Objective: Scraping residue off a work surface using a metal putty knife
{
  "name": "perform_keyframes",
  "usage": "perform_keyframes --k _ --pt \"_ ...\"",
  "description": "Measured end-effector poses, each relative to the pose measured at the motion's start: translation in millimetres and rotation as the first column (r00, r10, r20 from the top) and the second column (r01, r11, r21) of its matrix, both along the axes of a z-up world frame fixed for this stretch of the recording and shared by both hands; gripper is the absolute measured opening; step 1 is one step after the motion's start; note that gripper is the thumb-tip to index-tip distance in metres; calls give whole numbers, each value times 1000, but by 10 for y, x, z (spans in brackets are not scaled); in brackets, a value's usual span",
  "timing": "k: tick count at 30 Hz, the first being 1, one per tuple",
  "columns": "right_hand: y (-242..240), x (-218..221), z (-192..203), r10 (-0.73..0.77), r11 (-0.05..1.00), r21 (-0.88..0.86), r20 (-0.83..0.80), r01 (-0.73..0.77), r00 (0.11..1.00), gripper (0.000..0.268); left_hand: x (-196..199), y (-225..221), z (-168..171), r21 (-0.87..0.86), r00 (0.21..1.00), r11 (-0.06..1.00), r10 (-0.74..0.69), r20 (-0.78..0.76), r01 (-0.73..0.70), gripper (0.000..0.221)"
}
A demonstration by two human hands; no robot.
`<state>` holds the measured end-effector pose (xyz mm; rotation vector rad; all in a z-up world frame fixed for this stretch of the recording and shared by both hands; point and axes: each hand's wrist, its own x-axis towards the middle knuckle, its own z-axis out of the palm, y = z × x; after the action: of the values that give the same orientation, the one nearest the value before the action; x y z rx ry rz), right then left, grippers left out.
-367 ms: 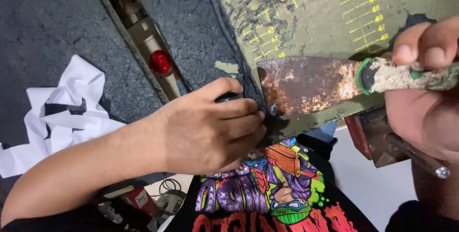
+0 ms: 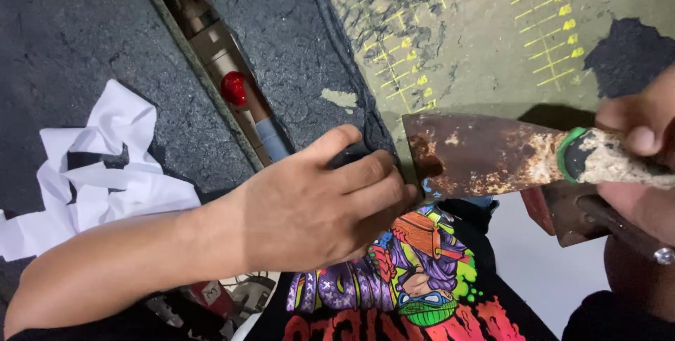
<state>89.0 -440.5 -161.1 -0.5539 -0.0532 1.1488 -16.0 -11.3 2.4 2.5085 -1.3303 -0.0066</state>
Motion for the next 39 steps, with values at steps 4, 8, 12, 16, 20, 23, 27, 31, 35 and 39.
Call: perform_keyframes --k 4,8,12,16,20,23,27,31,35,39 --pt "-114 109 -108 399 888 113 -669 -445 627 17 -70 16 37 57 1000 998 19 -23 -18 30" --pt "-51 -3 -202 352 795 -137 -688 -591 634 17 -77 48 46 58 1000 998 15 -25 -14 30" --pt "36 -75 -179 288 513 -485 -680 -709 674 31 -91 61 26 61 1000 998 2 -17 -1 31" --pt "1039 -622 1287 280 480 -492 871 727 404 73 -48 59 47 132 999 990 -36 -24 39 36" --pt "900 -541 1014 43 657 -252 954 710 298 86 -11 54 91 127 998 989 -68 -20 70 29" --pt "850 -490 981 -75 802 -132 945 583 317 42 6 57 116 181 998 981 -59 -38 65 30" --pt "1296 -702 1471 31 571 -347 915 744 403 56 -12 45 101 188 997 979 -72 -23 75 23" --pt "1068 -421 1186 -36 787 -230 910 572 414 45 48 26 136 268 988 953 -118 -103 142 29" --pt "1038 -386 1130 -39 787 -217 917 578 397 30 85 21 152 207 987 969 -112 -112 133 31" --pt "1126 -296 1140 -163 871 -29 925 491 344 42 53 20 129 206 994 973 -96 -60 106 39"
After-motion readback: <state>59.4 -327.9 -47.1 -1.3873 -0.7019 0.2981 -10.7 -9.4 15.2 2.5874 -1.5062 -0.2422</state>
